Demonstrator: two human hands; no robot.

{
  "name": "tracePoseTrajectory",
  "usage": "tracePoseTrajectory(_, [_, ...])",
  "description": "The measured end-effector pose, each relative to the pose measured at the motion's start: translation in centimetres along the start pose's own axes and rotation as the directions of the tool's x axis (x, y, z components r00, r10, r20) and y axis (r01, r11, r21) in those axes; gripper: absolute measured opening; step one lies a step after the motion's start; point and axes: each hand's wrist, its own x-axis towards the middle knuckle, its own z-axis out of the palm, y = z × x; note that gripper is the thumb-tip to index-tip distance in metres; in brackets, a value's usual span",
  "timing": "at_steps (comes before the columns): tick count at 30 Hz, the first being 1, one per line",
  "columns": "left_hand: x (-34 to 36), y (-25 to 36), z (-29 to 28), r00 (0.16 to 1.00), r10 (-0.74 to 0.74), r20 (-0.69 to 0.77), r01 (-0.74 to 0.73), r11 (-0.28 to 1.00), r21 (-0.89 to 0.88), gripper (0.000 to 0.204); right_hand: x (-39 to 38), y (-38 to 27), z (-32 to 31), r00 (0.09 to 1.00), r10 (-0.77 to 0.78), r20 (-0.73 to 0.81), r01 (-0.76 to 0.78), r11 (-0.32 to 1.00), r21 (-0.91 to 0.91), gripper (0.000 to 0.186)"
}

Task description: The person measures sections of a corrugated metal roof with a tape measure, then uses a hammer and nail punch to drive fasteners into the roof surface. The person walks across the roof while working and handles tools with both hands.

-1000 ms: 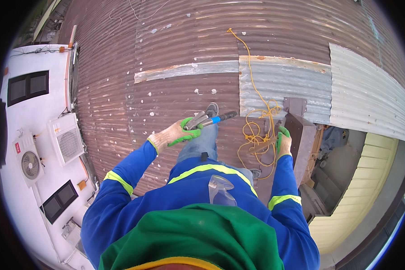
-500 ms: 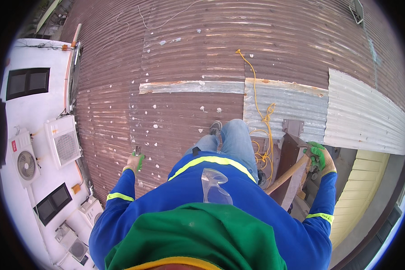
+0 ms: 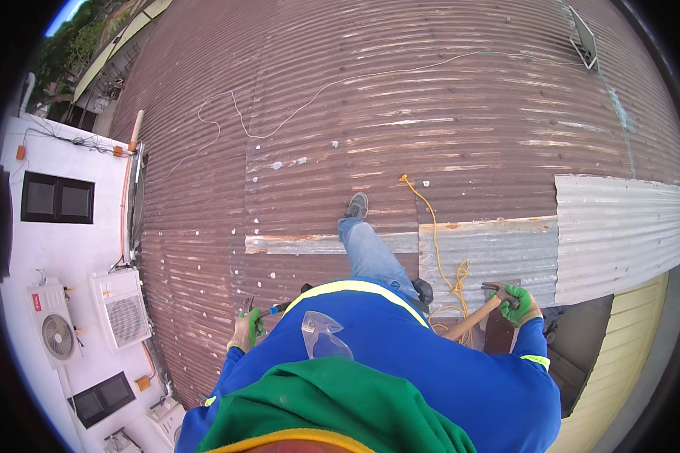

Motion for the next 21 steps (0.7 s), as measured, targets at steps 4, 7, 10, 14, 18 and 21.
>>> tracePoseTrajectory(4, [4.7,19.8,3.4,0.995,0.094,0.019,-0.096,0.970,0.225,0.020,1.9,-5.9,8.1,0.998,0.064,0.026,-0.064,0.998,0.012,0.040])
tracePoseTrajectory(7, [5.6,31.7,4.6,0.992,0.126,-0.015,-0.119,0.962,0.247,0.021,1.8,-8.7,14.7,0.986,0.116,0.121,-0.119,0.993,0.016,0.055])
tracePoseTrajectory(10, [5.5,38.3,5.2,0.982,0.172,-0.084,-0.157,0.975,0.159,0.021,2.1,-12.0,21.4,0.984,0.110,0.143,-0.110,0.994,-0.005,0.055])
tracePoseTrajectory(14, [7.6,41.8,6.8,0.979,0.151,-0.136,-0.145,0.988,0.048,0.019,3.6,-17.7,29.0,0.962,0.075,0.263,-0.089,0.995,0.040,0.053])
tracePoseTrajectory(18, [15.2,44.1,7.9,0.997,0.071,-0.040,-0.069,0.997,0.041,0.015,7.0,-21.4,34.5,0.965,0.131,0.228,-0.149,0.987,0.061,0.052])
tracePoseTrajectory(21, [23.8,47.4,9.2,0.990,0.052,0.130,-0.067,0.991,0.116,0.013,8.9,-24.0,38.7,0.970,0.072,0.232,-0.108,0.984,0.145,0.056])
